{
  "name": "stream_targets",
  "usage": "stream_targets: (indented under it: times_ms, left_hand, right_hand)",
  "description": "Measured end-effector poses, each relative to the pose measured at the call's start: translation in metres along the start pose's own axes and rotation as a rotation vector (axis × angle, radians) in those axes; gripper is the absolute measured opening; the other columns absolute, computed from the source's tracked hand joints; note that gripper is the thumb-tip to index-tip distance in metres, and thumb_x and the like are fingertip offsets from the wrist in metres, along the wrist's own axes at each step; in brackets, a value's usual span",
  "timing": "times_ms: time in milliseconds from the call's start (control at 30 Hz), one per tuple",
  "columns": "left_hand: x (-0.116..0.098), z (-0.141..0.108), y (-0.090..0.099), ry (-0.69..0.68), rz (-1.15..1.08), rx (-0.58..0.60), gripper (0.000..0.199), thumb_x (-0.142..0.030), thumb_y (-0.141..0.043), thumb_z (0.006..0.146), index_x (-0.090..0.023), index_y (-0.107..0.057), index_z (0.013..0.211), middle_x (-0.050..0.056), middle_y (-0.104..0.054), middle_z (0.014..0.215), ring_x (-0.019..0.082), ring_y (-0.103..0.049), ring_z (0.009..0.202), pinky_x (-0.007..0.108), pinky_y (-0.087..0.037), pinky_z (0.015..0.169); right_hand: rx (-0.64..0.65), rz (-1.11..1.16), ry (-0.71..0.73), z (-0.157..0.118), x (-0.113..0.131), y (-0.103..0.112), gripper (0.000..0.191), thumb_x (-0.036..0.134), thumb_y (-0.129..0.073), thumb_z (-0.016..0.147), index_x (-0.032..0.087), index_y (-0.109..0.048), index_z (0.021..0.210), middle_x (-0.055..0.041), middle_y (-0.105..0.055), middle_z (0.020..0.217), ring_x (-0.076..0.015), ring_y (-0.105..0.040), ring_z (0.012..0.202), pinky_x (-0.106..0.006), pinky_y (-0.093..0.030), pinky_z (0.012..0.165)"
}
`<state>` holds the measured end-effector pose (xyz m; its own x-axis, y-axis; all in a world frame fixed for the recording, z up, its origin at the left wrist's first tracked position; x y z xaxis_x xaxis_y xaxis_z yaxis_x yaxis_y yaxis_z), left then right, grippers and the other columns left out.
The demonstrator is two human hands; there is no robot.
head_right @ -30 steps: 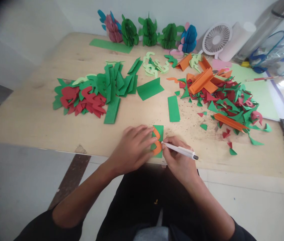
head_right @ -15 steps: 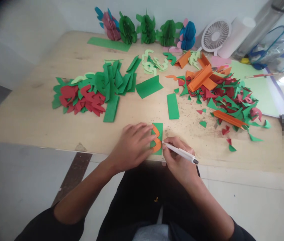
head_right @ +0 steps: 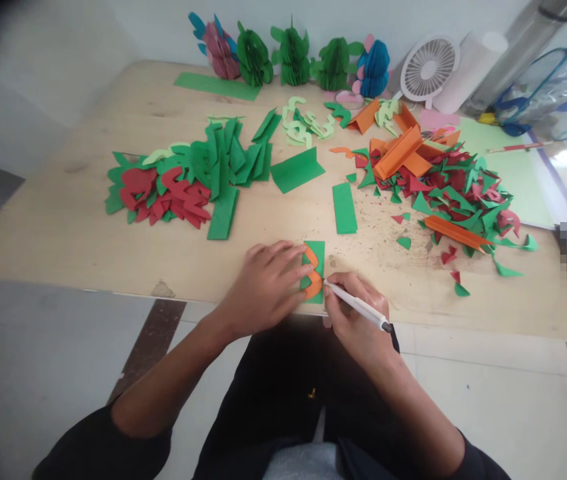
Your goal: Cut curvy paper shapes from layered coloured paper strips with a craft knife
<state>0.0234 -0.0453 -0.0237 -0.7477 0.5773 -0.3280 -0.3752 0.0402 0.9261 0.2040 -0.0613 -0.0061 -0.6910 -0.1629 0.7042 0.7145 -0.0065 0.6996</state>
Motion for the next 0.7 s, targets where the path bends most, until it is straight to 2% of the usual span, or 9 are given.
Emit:
stream_targets:
  times_ms: [333, 700]
  left_hand:
    - [-0.0009, 0.0012, 0.0021, -0.026, 0.007, -0.012, 0.03, -0.035, -0.049, 0.094, -0.026, -0.063, 0.118, 0.012, -0.052, 0.14, 0.034, -0.041, 0.129, 0.051, -0.033, 0.098]
    - [-0.0059, 0.003, -0.0014, 0.05, -0.009, -0.014, 0.032, -0.041, -0.045, 0.097, -0.026, -0.065, 0.118, 0.011, -0.054, 0.138, 0.033, -0.041, 0.129, 0.051, -0.031, 0.1]
  right_hand:
    - [-0.016, -0.002, 0.008, -0.0011, -0.0013, -0.0003, 0.011, 0.03, -0.057, 0.089, 0.023, -0.065, 0.087, -0.0031, -0.074, 0.082, -0.0165, -0.07, 0.069, -0.026, -0.053, 0.061]
    - [-0.026, -0.01, 0.037, -0.0015, -0.0033, -0.0012, 0.007, 0.027, -0.059, 0.088, 0.023, -0.064, 0.086, -0.0016, -0.073, 0.079, -0.0141, -0.067, 0.065, -0.024, -0.05, 0.061]
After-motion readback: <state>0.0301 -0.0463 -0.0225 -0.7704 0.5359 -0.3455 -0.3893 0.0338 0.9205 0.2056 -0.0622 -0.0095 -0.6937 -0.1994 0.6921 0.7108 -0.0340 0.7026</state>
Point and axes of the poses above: each hand's wrist, its own z-axis towards the middle knuckle, its own y-axis out of the back of the hand, x = y × z, the point moved 3 cm from there along z, towards the middle knuckle
